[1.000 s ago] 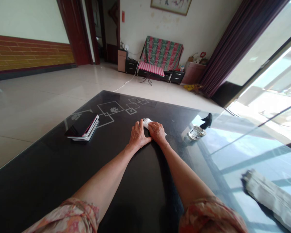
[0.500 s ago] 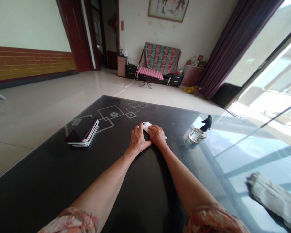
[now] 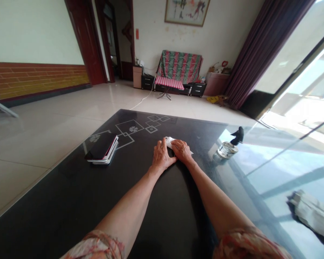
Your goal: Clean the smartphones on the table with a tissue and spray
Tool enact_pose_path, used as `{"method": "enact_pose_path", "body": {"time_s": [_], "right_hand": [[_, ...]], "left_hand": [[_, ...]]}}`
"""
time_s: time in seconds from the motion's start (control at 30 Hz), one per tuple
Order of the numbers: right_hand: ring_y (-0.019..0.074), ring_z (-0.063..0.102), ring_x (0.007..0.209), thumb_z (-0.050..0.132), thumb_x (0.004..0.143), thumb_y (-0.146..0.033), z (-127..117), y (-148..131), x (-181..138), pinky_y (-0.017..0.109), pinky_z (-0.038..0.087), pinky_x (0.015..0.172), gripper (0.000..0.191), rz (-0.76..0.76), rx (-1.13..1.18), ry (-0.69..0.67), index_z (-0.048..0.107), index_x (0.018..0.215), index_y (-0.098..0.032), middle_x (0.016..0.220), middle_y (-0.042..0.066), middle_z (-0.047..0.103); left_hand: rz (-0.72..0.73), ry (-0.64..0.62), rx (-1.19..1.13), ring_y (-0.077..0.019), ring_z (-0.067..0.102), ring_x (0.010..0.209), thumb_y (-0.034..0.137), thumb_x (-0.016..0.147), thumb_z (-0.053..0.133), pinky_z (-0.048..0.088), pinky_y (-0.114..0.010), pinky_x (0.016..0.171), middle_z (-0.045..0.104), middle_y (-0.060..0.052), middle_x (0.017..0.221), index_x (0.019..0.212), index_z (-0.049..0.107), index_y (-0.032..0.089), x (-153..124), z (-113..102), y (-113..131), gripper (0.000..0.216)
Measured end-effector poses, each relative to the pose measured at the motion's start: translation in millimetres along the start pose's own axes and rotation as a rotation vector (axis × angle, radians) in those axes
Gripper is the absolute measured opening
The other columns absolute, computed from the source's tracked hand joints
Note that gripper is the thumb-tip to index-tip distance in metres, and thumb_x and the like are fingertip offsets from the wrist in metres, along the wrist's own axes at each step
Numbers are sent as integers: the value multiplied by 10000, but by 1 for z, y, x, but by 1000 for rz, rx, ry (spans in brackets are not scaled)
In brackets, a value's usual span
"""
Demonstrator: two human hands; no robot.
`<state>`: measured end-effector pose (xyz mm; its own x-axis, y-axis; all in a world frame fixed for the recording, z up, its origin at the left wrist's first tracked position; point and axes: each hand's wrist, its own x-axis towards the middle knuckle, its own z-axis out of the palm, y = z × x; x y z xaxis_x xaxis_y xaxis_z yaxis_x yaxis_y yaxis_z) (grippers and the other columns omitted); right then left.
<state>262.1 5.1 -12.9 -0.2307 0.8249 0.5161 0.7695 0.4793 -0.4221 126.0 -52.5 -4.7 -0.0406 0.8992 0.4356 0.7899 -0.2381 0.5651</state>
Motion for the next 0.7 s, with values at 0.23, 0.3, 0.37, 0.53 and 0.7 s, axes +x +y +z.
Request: {"method": "enact_pose_path", "body": {"time_s": [0.23,0.3,0.37,0.53,0.7], "right_hand": [[209,630,908,535,712,-131,-5,-3,-2,345,470,907,194,-46,53,47,696,752,-232,905,17,719],[207,634,873,537,701,-134,-5,-3,-3,344,475,888,185,-52,55,51,692,735,-229,879,19,718],[207,641,891,535,719,-138,-3,-2,-3,349,466,906,194,-54,56,70,701,766,-228,894,25,721],[205,633,997,525,838,-215,3,3,-2,348,434,966,204,-23,44,97,722,891,-223,1020,36,721],[207,600,1049,525,881,-257,6,3,-1,334,419,970,216,43,18,58,725,962,-243,1106,27,699]], "left_hand": [[6,26,-15,-333,505,1071,397,614,745,423,-441,921,465,-180,1250,1434,252,90,-1,2,-2,1005],[7,31,-13,-336,502,1083,403,628,735,422,-442,926,460,-188,1262,1436,245,79,-1,3,-2,999],[6,35,-8,-340,494,1110,396,628,736,414,-447,941,453,-194,1281,1441,230,82,-2,3,-3,1008],[12,37,30,-343,493,1133,390,607,754,406,-469,958,451,-179,1304,1452,194,132,-2,6,-5,1046],[43,34,61,-345,489,1155,387,610,753,411,-472,978,449,-186,1318,1449,185,123,-2,8,-9,1047]]}}
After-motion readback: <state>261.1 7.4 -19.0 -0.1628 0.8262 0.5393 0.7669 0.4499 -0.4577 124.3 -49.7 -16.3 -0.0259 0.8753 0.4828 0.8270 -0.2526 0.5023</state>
